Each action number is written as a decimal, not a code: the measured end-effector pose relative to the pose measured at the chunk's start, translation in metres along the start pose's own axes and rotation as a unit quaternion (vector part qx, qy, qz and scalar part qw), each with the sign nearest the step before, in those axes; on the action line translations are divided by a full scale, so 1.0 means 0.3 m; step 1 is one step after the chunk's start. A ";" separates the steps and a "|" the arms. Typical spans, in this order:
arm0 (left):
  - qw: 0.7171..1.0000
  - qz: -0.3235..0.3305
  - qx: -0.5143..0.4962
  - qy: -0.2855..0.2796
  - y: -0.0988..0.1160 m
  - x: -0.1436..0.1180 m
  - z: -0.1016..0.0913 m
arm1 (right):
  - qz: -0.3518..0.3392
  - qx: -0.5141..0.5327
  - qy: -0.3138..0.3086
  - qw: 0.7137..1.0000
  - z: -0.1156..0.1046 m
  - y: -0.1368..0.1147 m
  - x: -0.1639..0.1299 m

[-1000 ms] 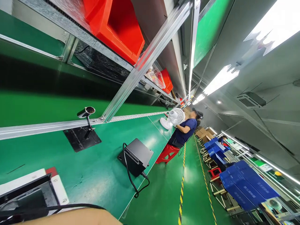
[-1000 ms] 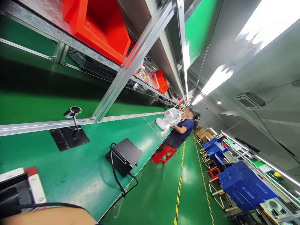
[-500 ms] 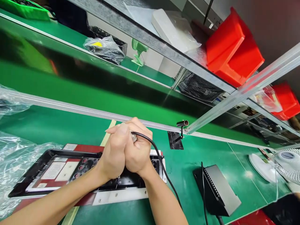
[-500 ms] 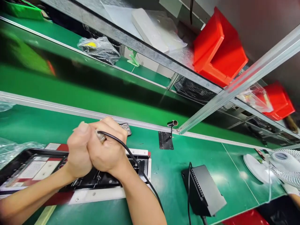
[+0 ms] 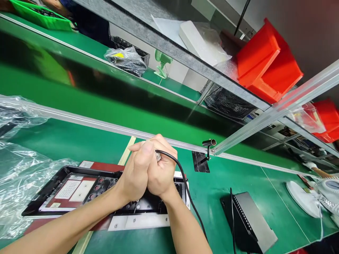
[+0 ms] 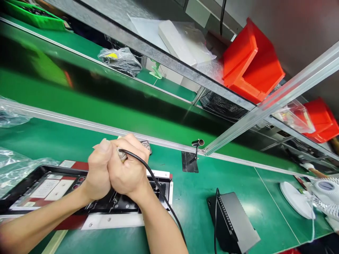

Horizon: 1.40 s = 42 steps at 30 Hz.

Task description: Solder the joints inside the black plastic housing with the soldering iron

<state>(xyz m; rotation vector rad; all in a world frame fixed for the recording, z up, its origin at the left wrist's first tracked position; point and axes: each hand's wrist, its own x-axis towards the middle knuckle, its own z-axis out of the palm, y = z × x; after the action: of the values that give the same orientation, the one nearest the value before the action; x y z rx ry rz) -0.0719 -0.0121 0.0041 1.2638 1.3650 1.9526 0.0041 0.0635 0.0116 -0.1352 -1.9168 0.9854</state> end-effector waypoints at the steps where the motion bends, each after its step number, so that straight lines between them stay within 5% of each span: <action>1: 1.000 -0.004 0.003 -0.002 -0.002 0.000 0.000 | -0.002 -0.008 0.003 1.000 -0.001 0.000 -0.001; 10: 0.999 -0.004 0.002 -0.050 0.063 0.014 -0.014 | -0.024 -0.007 0.006 1.000 -0.036 -0.035 0.015; 17: 0.987 0.018 0.068 -0.142 0.135 0.044 -0.054 | 0.020 -0.056 -0.026 0.998 -0.103 -0.072 0.024; 24: 0.986 -0.056 0.154 0.020 -0.029 -0.055 -0.209 | 0.024 -0.039 -0.013 0.999 -0.086 -0.084 0.036; 32: 0.938 -0.132 0.280 -0.157 -0.209 -0.298 -0.322 | 0.148 0.208 0.040 0.966 -0.002 -0.116 0.020; 42: 0.906 -0.161 0.329 -0.211 -0.281 -0.333 -0.332 | 0.123 0.241 0.080 0.960 0.044 -0.134 0.015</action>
<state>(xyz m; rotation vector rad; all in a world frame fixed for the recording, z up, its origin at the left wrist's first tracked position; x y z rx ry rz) -0.1214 -0.1027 -0.1238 1.5016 1.9076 0.9329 0.0031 0.0311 0.0393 -0.1652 -1.4888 1.5329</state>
